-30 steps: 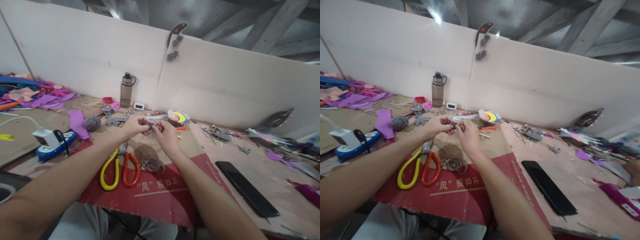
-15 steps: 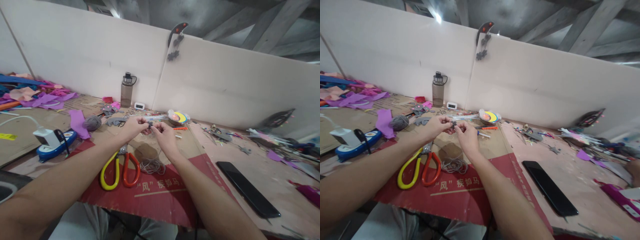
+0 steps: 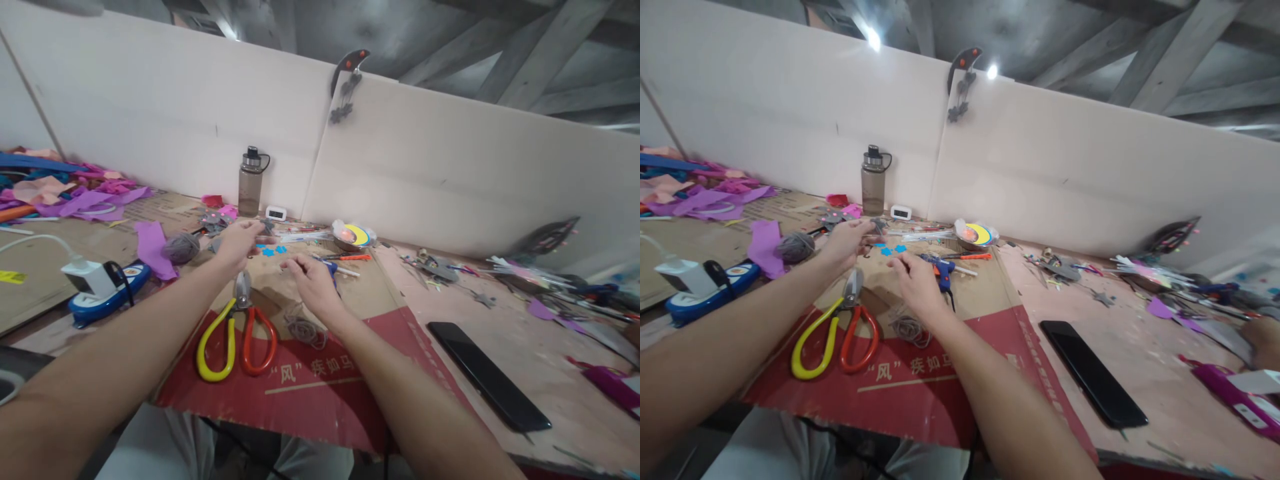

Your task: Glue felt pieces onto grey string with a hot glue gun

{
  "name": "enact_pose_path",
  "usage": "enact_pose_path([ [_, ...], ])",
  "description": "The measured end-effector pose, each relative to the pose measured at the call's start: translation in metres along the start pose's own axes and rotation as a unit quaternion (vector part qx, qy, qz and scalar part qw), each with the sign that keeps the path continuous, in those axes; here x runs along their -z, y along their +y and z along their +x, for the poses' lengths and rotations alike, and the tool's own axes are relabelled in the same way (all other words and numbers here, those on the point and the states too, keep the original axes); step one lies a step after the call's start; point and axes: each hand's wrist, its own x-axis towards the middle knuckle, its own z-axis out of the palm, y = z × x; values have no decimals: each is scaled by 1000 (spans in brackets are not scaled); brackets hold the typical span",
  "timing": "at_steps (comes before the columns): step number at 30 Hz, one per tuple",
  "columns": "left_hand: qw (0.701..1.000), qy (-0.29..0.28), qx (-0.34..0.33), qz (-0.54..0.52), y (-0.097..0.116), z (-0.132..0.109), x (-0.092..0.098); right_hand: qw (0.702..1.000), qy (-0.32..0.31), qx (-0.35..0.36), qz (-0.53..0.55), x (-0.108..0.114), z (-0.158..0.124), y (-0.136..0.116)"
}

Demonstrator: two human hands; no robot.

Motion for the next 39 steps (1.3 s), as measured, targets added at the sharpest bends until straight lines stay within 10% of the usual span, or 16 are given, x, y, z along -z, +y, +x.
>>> enact_pose_path([
  [8,970,91,6,-225,23,34,35,954,-247,162,-52,6,-7,-27],
  [14,987,56,-44,-144,13,19,22,968,56,-63,-235,47,13,26],
  [23,993,-48,-27,-106,5,9,11,963,37,-175,-202,43,9,83],
  [32,994,-57,16,-94,1,11,12,974,149,-162,-47,51,21,41],
  [39,995,-16,49,-80,0,12,11,982,118,-66,130,32,15,-1],
])
